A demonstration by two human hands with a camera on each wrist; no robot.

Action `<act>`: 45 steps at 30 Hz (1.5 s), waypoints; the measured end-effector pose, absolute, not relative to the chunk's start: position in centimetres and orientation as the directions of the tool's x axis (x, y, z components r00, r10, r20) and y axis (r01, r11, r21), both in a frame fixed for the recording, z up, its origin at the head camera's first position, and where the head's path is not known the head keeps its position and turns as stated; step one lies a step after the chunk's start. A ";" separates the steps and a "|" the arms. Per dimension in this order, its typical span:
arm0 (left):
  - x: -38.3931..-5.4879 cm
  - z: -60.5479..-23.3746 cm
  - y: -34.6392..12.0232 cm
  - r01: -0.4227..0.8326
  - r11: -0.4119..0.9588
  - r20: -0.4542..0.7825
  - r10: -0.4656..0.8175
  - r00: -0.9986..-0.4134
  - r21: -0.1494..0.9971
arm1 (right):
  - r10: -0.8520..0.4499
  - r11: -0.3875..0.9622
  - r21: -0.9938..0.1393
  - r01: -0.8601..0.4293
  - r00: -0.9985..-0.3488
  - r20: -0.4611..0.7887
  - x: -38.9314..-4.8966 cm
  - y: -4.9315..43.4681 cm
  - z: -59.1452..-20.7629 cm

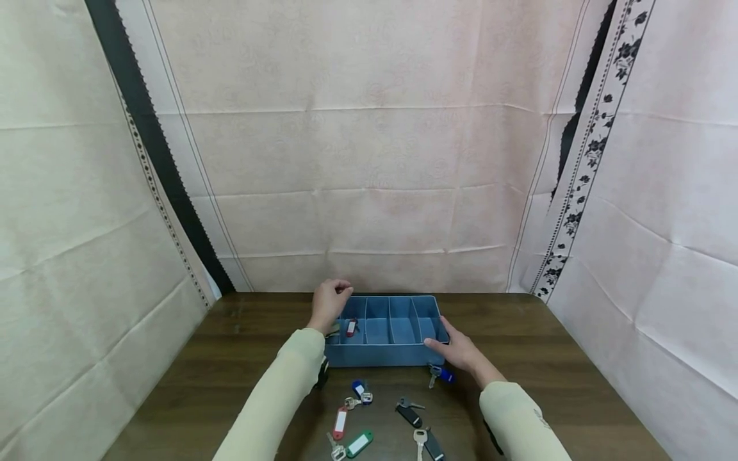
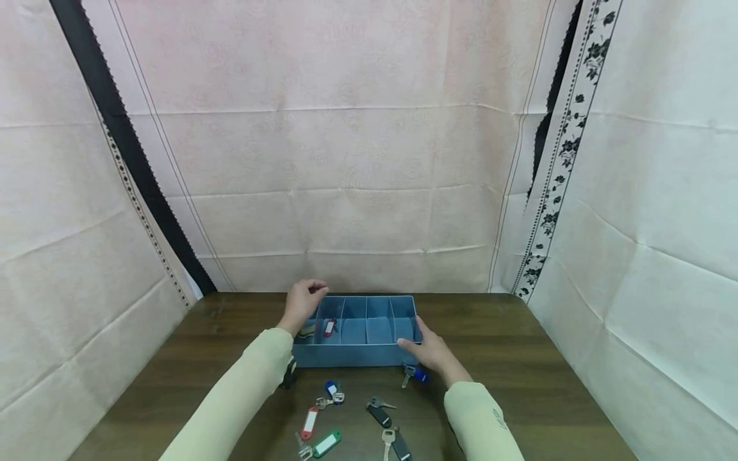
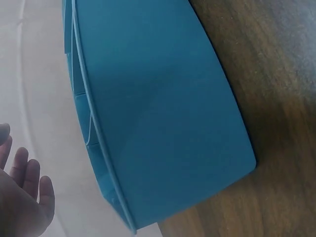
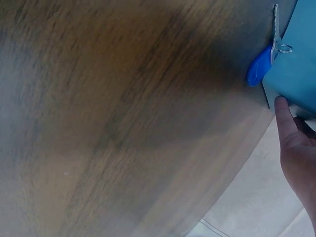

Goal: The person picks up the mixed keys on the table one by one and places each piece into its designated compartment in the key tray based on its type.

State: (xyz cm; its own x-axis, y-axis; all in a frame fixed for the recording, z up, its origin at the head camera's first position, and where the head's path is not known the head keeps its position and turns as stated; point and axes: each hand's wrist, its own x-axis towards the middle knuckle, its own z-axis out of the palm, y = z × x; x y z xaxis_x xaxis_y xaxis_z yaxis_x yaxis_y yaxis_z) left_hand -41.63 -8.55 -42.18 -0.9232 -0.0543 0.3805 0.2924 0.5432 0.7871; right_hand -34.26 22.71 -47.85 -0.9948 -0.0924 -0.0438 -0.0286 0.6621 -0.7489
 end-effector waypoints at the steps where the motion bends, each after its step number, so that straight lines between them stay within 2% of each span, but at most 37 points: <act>1: -41.6 -42.0 -8.6 0.292 0.543 0.378 -0.050 -0.924 0.787 | -0.096 0.663 -0.748 -0.032 -0.994 -0.043 -34.3 22.7 -47.8; 8: -41.2 -40.9 -8.8 0.286 0.521 0.357 -0.040 -0.933 0.804 | -0.093 0.664 -0.748 -0.022 -0.994 -0.054 -34.3 22.8 -47.8; 24: -39.6 -40.4 -11.3 0.369 0.550 0.408 0.055 -0.911 0.750 | -0.087 0.660 -0.751 0.012 -0.992 -0.092 -34.5 22.8 -47.9; 35: -37.6 -41.0 -12.1 0.304 0.556 0.324 0.065 -0.944 0.773 | -0.096 0.655 -0.756 0.012 -0.990 -0.100 -34.3 23.0 -47.9; 45: -35.2 -41.8 -13.4 0.303 0.557 0.316 0.076 -0.946 0.773 | -0.093 0.653 -0.757 0.019 -0.990 -0.105 -34.5 23.2 -48.1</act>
State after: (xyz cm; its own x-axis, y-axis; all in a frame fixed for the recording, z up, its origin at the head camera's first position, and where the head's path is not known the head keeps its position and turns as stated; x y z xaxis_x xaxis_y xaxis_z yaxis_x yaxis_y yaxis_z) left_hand -35.15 -13.37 -41.82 -0.9457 0.0758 0.3160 0.3031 0.5567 0.7734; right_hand -34.49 23.16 -48.06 -0.9902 -0.0927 -0.1046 0.0189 0.6528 -0.7573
